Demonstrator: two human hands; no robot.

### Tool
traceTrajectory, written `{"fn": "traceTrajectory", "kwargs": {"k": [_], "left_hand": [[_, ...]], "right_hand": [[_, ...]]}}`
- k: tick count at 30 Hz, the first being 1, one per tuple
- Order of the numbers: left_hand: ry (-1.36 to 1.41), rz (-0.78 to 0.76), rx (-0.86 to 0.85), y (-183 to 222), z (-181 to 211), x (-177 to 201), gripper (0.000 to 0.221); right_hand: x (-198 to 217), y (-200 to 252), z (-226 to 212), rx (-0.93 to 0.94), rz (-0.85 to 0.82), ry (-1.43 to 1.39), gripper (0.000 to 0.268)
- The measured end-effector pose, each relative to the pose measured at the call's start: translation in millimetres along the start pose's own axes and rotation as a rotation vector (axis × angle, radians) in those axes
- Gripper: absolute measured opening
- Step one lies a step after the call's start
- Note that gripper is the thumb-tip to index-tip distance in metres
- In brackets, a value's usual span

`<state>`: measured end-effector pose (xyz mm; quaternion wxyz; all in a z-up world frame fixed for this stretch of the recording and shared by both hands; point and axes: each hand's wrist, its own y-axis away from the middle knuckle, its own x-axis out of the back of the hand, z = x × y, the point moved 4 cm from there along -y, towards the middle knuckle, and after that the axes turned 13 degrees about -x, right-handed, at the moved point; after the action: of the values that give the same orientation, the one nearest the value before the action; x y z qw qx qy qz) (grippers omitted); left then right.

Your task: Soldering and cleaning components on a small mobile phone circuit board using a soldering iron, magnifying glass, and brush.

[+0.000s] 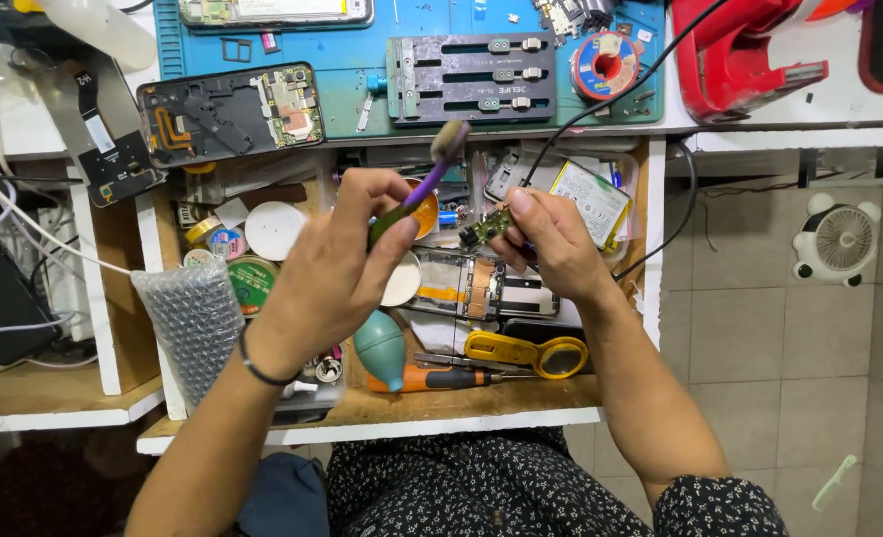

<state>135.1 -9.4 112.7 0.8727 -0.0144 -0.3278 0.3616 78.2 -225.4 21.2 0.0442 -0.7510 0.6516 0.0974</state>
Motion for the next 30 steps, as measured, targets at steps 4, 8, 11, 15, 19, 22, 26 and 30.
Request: {"fn": "traceTrajectory", "kwargs": {"k": [4, 8, 11, 15, 19, 22, 26, 30], "left_hand": [[-0.362, -0.098, -0.359, -7, 32, 34, 0.018], [-0.602, -0.143, -0.507, -8, 31, 38, 0.017], [-0.634, -0.184, -0.583, -12, 36, 34, 0.018], [-0.635, -0.214, -0.624, -19, 32, 42, 0.020], [-0.664, -0.238, -0.560, -17, 19, 66, 0.019], [-0.529, -0.212, -0.573, -17, 32, 56, 0.019], [-0.575, -0.263, -0.654, -22, 29, 45, 0.016], [-0.698, -0.298, -0.602, -19, 22, 64, 0.022]], "right_hand": [[-12, 7, -25, -0.238, 0.063, -0.007, 0.041], [-17, 7, -29, -0.210, -0.058, 0.070, 0.044], [-16, 10, -22, -0.239, -0.099, 0.030, 0.044], [-22, 11, -27, -0.265, -0.195, -0.054, 0.045], [-18, 12, -22, -0.280, -0.171, -0.153, 0.043], [-20, 16, -21, -0.303, -0.189, -0.088, 0.041], [-22, 10, -28, -0.256, -0.193, 0.105, 0.043], [-24, 11, -27, -0.262, -0.229, 0.018, 0.044]]}}
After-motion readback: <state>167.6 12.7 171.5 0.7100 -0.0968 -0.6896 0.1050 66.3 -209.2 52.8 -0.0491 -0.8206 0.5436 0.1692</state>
